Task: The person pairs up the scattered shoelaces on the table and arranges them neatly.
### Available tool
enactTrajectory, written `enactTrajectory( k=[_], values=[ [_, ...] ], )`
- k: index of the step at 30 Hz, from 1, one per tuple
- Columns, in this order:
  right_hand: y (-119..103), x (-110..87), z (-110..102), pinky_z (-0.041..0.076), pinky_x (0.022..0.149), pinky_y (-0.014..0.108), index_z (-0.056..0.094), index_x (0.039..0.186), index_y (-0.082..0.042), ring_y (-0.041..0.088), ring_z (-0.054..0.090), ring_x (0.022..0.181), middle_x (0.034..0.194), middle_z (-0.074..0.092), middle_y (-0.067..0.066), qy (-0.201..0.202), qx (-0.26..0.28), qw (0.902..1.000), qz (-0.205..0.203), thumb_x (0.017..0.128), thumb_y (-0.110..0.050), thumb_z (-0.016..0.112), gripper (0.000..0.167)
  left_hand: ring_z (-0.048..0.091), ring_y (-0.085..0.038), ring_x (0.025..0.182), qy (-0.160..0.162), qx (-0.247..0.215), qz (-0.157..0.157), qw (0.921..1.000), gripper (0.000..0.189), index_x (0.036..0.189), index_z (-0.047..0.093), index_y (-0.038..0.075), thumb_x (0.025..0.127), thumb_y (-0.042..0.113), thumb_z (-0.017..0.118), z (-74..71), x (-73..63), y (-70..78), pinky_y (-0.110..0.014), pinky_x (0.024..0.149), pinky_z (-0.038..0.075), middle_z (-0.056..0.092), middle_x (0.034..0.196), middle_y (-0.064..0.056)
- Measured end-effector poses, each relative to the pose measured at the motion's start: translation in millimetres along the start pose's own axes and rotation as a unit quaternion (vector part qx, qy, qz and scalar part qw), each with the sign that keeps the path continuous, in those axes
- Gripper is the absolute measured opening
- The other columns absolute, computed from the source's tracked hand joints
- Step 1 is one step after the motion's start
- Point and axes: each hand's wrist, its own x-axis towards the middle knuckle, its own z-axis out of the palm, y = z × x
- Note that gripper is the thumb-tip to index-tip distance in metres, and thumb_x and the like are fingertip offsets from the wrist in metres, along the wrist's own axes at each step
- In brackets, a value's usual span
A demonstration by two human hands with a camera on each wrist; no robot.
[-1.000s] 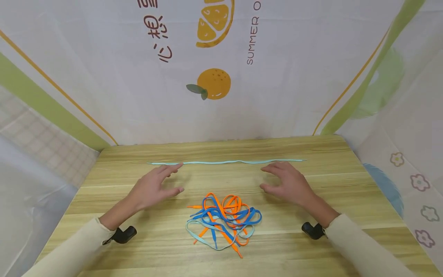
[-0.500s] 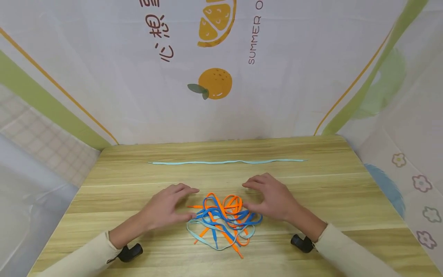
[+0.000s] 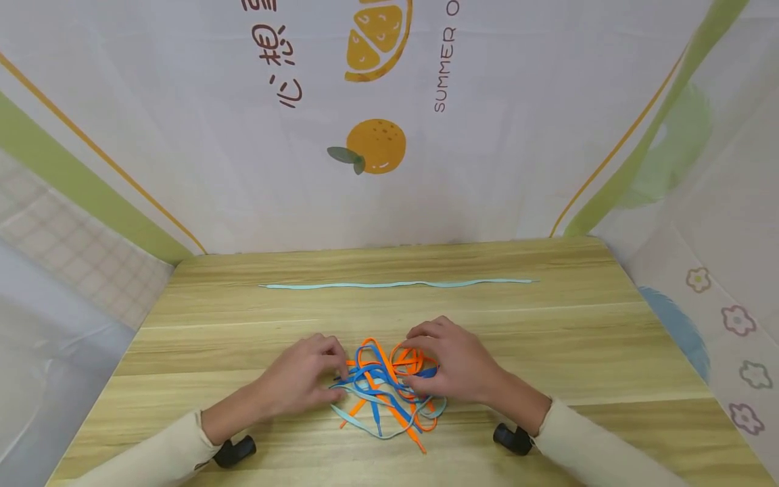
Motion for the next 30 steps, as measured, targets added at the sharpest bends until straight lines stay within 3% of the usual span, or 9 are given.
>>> enactTrajectory(
  k=[10, 18, 26, 30],
  values=[
    [-12.3, 15.5, 10.0, 0.057, 0.093, 0.044, 0.083, 0.122, -0.016, 0.017, 0.063, 0.117, 0.129, 0.073, -0.005, -0.023, 0.032, 0.9992, -0.01, 0.09, -0.041, 0.085, 0.041, 0.058, -0.009, 0.089, 0.006, 0.019, 0.037, 0.9991, 0.015, 0.084, 0.078, 0.026, 0.089, 0.017, 0.089, 6.7, 4.0, 1.2, -0.03, 0.077, 0.047, 0.069, 0.1, 0.012],
    [-27.1, 25.6, 11.5, 0.057, 0.09, 0.038, 0.084, 0.115, -0.014, 0.014, 0.062, 0.111, 0.121, 0.073, -0.01, -0.017, 0.059, 0.9973, -0.041, 0.09, -0.04, 0.086, 0.036, 0.058, -0.01, 0.087, 0.031, 0.003, 0.052, 0.9982, 0.021, 0.082, 0.072, 0.027, 0.088, 0.014, 0.088, -7.6, 12.0, 13.1, -0.029, 0.075, 0.047, 0.069, 0.096, 0.012],
    [-39.2, 30.6, 12.5, 0.055, 0.083, 0.03, 0.083, 0.105, -0.017, 0.009, 0.061, 0.1, 0.11, 0.076, -0.011, -0.03, 0.076, 0.9946, -0.065, 0.09, -0.032, 0.088, 0.022, 0.061, -0.01, 0.093, 0.028, -0.024, 0.037, 0.9986, 0.017, 0.088, 0.074, 0.026, 0.09, 0.016, 0.087, -19.4, 17.6, 26.5, -0.038, 0.085, 0.054, 0.07, 0.1, 0.015],
    [-41.1, 31.7, 13.4, 0.055, 0.083, 0.03, 0.083, 0.104, -0.019, 0.009, 0.062, 0.1, 0.108, 0.076, -0.012, -0.03, 0.089, 0.993, -0.071, 0.091, -0.027, 0.089, 0.017, 0.062, -0.009, 0.092, 0.039, -0.033, 0.047, 0.9976, 0.016, 0.089, 0.075, 0.024, 0.088, 0.014, 0.087, -21.2, 18.4, 29.6, -0.039, 0.085, 0.055, 0.071, 0.098, 0.014]
  ],
)
